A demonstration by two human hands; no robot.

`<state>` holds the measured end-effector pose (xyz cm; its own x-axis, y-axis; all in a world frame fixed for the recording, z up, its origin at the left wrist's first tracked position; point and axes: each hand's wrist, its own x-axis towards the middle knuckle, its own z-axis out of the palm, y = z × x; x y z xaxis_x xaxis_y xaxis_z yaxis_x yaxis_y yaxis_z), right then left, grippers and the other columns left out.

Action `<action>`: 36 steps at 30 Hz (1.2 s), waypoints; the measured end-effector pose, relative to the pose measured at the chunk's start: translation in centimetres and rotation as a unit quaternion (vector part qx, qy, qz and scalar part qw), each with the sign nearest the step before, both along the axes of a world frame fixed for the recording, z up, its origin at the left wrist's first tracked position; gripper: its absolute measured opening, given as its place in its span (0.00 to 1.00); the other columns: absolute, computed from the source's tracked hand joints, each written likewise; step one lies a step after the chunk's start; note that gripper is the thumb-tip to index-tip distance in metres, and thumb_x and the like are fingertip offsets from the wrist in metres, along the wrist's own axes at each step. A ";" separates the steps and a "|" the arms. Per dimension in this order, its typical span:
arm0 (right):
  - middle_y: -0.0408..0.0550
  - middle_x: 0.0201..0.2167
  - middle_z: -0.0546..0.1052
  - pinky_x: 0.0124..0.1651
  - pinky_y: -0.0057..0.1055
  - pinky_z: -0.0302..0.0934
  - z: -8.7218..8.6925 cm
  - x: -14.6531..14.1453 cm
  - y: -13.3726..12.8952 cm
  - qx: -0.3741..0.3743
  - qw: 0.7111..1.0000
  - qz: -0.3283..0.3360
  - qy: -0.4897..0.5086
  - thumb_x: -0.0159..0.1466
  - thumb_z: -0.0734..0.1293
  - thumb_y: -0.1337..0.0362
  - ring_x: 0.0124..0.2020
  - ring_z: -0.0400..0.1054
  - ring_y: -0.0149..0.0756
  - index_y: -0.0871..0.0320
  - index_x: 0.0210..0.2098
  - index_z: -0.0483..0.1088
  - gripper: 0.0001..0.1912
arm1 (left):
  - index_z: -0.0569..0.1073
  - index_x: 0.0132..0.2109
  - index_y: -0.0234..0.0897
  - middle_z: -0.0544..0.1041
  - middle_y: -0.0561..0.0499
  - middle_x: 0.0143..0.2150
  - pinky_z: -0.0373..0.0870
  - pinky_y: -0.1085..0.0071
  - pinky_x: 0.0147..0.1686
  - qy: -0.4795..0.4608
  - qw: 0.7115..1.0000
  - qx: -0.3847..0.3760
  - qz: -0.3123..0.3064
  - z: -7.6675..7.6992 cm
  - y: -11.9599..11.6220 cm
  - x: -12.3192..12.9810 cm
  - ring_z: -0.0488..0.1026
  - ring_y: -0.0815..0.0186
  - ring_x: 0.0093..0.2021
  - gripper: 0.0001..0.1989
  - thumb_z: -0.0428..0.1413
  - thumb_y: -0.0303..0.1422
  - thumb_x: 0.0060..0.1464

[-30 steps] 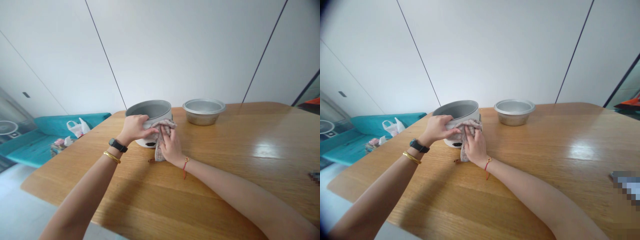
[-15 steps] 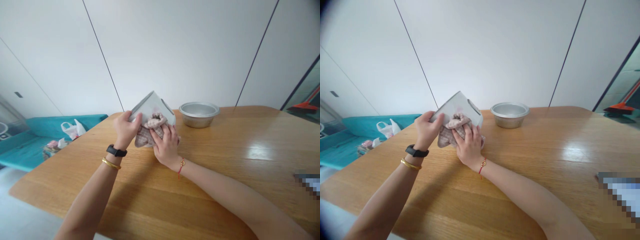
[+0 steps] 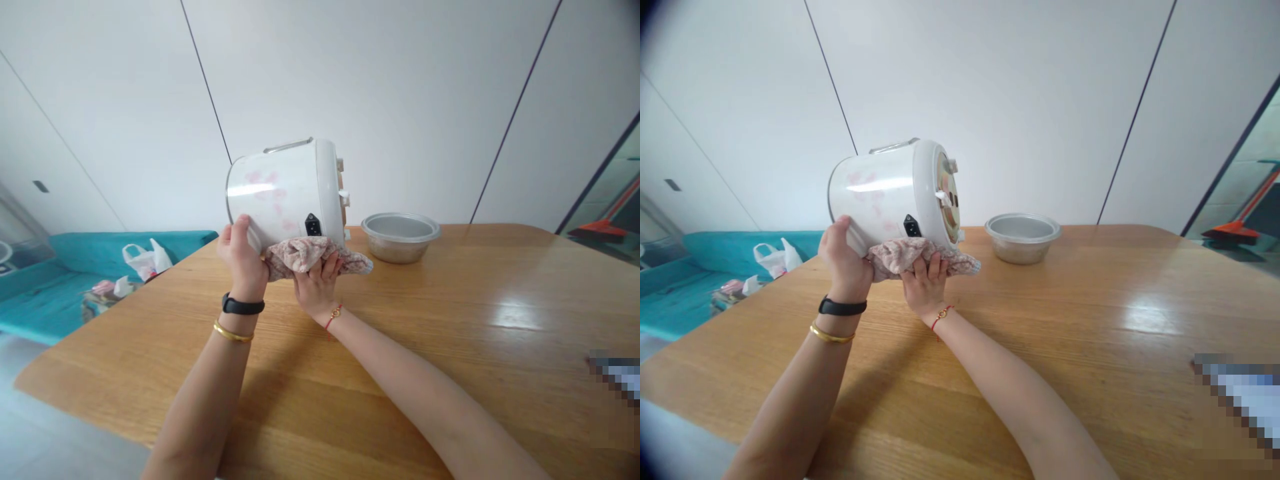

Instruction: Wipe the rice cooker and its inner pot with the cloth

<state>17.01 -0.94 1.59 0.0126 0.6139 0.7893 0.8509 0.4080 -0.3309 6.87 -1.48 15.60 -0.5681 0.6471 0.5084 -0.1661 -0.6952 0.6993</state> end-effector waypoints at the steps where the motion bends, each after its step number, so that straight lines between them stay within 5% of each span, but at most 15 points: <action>1: 0.51 0.65 0.69 0.69 0.74 0.41 0.4 -0.2 -0.2 0.009 1.000 -0.004 -0.004 0.70 0.67 0.64 0.72 0.50 0.67 0.39 0.61 0.77 0.22 | 0.56 0.27 0.41 0.55 0.59 0.26 0.57 0.73 0.27 -0.004 1.000 0.006 -0.001 -0.1 0.2 -0.1 0.54 0.72 0.27 0.22 0.62 0.44 0.51; 8: 0.40 0.73 0.58 0.76 0.61 0.32 4.0 -0.2 -2.7 0.097 0.992 0.009 -0.084 0.75 0.62 0.63 0.76 0.43 0.53 0.36 0.74 0.58 0.31 | 0.57 0.23 0.40 0.54 0.59 0.22 0.51 0.73 0.23 0.056 0.998 0.005 -0.017 -1.4 0.3 -0.6 0.51 0.73 0.24 0.22 0.63 0.39 0.51; 13: 0.41 0.67 0.68 0.76 0.46 0.13 -1.0 0.7 0.5 0.273 0.947 -0.060 -0.159 0.73 0.64 0.64 0.78 0.35 0.40 0.41 0.67 0.70 0.25 | 0.59 0.23 0.39 0.55 0.60 0.22 0.52 0.73 0.23 0.064 0.998 0.011 -0.016 -1.7 0.2 -0.2 0.52 0.73 0.23 0.23 0.66 0.40 0.49; 16: 0.43 0.59 0.76 0.75 0.41 0.11 -4.3 1.9 3.2 0.343 0.923 -0.041 -0.170 0.69 0.67 0.68 0.78 0.31 0.37 0.43 0.55 0.79 0.19 | 0.58 0.23 0.39 0.55 0.59 0.23 0.57 0.74 0.25 -0.015 0.999 0.040 -0.007 -1.5 0.9 -0.3 0.56 0.73 0.25 0.24 0.67 0.40 0.46; 18: 0.47 0.56 0.77 0.76 0.46 0.16 -5.3 2.9 4.2 0.286 0.945 -0.014 -0.156 0.67 0.69 0.68 0.77 0.37 0.44 0.45 0.50 0.81 0.16 | 0.61 0.25 0.39 0.61 0.58 0.25 0.63 0.73 0.30 -0.060 0.996 0.058 -0.013 -1.3 1.5 -0.6 0.63 0.71 0.29 0.22 0.67 0.42 0.47; 21: 0.54 0.58 0.74 0.76 0.58 0.32 -4.8 3.5 4.2 0.128 0.988 0.033 -0.078 0.66 0.70 0.64 0.72 0.50 0.55 0.49 0.55 0.79 0.18 | 0.68 0.31 0.39 0.71 0.55 0.32 0.71 0.71 0.39 -0.094 0.992 0.066 -0.047 -0.8 2.2 -1.3 0.72 0.66 0.38 0.18 0.65 0.45 0.48; 24: 0.59 0.63 0.70 0.74 0.57 0.47 -2.9 2.2 3.4 0.053 0.980 0.163 0.096 0.69 0.66 0.57 0.69 0.57 0.55 0.56 0.63 0.73 0.25 | 0.71 0.34 0.39 0.75 0.53 0.37 0.74 0.69 0.42 -0.111 0.988 0.076 -0.079 -0.3 2.2 -2.1 0.75 0.63 0.42 0.16 0.63 0.45 0.48; 26: 0.59 0.62 0.70 0.72 0.51 0.54 -1.2 0.6 3.0 0.041 0.920 0.270 0.281 0.71 0.64 0.51 0.66 0.61 0.50 0.58 0.62 0.71 0.26 | 0.71 0.35 0.39 0.76 0.53 0.38 0.74 0.69 0.43 -0.117 0.984 0.087 -0.098 0.0 2.1 -2.7 0.76 0.62 0.43 0.15 0.62 0.45 0.48; 27: 0.57 0.61 0.72 0.71 0.49 0.56 -0.1 -0.2 2.9 0.025 0.866 0.319 0.384 0.71 0.63 0.48 0.64 0.64 0.48 0.58 0.61 0.71 0.26 | 0.71 0.36 0.39 0.77 0.53 0.38 0.75 0.70 0.43 -0.120 0.983 0.091 -0.102 0.1 2.1 -3.0 0.76 0.62 0.43 0.15 0.62 0.44 0.48; 30: 0.51 0.53 0.78 0.68 0.47 0.62 3.3 -1.5 2.8 -0.097 0.646 0.458 0.603 0.72 0.61 0.44 0.59 0.70 0.45 0.55 0.53 0.73 0.24 | 0.72 0.36 0.39 0.77 0.53 0.38 0.75 0.70 0.42 -0.122 0.983 0.099 -0.095 0.0 2.7 -4.1 0.77 0.63 0.43 0.14 0.61 0.45 0.49; 32: 0.50 0.47 0.80 0.65 0.47 0.65 5.2 -1.0 2.9 -0.188 0.530 0.516 0.646 0.72 0.60 0.47 0.56 0.72 0.45 0.56 0.50 0.74 0.21 | 0.72 0.35 0.39 0.77 0.53 0.37 0.76 0.70 0.43 -0.106 0.985 0.106 -0.084 -0.4 3.4 -4.8 0.77 0.62 0.44 0.15 0.61 0.46 0.51; 34: 0.48 0.43 0.82 0.63 0.47 0.68 6.3 0.2 3.0 -0.241 0.481 0.524 0.660 0.71 0.61 0.51 0.54 0.74 0.45 0.55 0.48 0.75 0.18 | 0.72 0.34 0.39 0.77 0.52 0.37 0.76 0.69 0.46 -0.081 0.988 0.108 -0.077 -0.8 4.2 -5.1 0.78 0.60 0.47 0.17 0.61 0.49 0.52; 36: 0.47 0.40 0.82 0.60 0.47 0.70 6.6 1.9 3.2 -0.262 0.473 0.507 0.671 0.69 0.63 0.54 0.53 0.75 0.44 0.54 0.47 0.76 0.15 | 0.74 0.35 0.39 0.78 0.51 0.37 0.77 0.67 0.48 -0.066 0.990 0.102 -0.076 -1.3 4.7 -5.1 0.78 0.58 0.50 0.19 0.61 0.51 0.53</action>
<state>18.88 2.29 8.20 -0.2241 0.9485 0.2241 -0.8142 -0.0558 -0.5779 1.81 3.25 14.26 -0.5426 0.6215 0.5651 -0.3595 -0.7799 0.5124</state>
